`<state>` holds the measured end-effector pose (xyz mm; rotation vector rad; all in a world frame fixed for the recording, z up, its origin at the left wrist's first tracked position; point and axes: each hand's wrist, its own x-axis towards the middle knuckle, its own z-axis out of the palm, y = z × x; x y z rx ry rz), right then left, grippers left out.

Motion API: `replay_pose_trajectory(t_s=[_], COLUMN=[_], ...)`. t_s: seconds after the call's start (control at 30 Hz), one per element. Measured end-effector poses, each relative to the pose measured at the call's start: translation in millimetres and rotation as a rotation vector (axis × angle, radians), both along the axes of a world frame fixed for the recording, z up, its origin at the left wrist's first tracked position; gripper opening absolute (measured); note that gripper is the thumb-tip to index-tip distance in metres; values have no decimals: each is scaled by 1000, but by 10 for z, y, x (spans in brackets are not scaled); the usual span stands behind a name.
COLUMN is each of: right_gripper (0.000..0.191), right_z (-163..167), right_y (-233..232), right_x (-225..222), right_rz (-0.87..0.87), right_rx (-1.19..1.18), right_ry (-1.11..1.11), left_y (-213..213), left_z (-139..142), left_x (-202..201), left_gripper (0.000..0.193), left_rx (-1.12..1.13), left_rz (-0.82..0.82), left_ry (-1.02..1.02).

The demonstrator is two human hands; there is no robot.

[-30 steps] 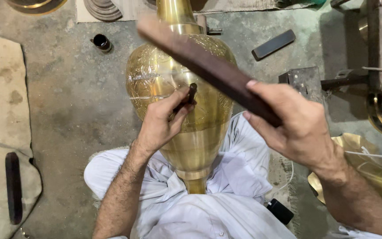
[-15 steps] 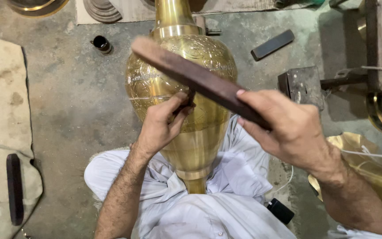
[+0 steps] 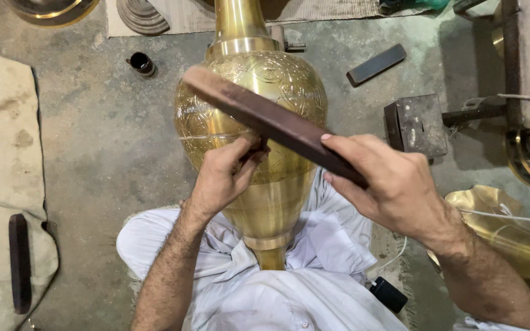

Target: The person sits cross-legged on the floor with a large engraved brass vessel held between their legs. They hold a small chisel against the brass surface with one hand and strike it with a wooden mallet held in the other hand, repeatedly tapping to carve decorative patterns into the metal, repositioning the chisel across different spots on the vase.

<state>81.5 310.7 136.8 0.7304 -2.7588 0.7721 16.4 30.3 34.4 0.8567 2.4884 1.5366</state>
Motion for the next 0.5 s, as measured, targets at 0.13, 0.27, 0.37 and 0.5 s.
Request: replay_pose_trajectory(t_s=[0.13, 0.27, 0.37, 0.5], right_gripper=[56, 58, 61, 60], right_z=[0, 52, 75, 72], right_y=[13, -2, -23, -28], right_x=[20, 18, 28, 58], right_rz=[-48, -15, -48, 9], right_rx=[-189, -58, -132, -171], right_ry=[107, 66, 122, 12], left_y=[1, -14, -7, -2], left_z=[-13, -23, -39, -65], left_x=[42, 37, 53, 79], left_gripper=[41, 39, 40, 39], left_rx=[76, 33, 28, 67], left_rz=[36, 11, 27, 9], left_ry=[1, 49, 66, 19])
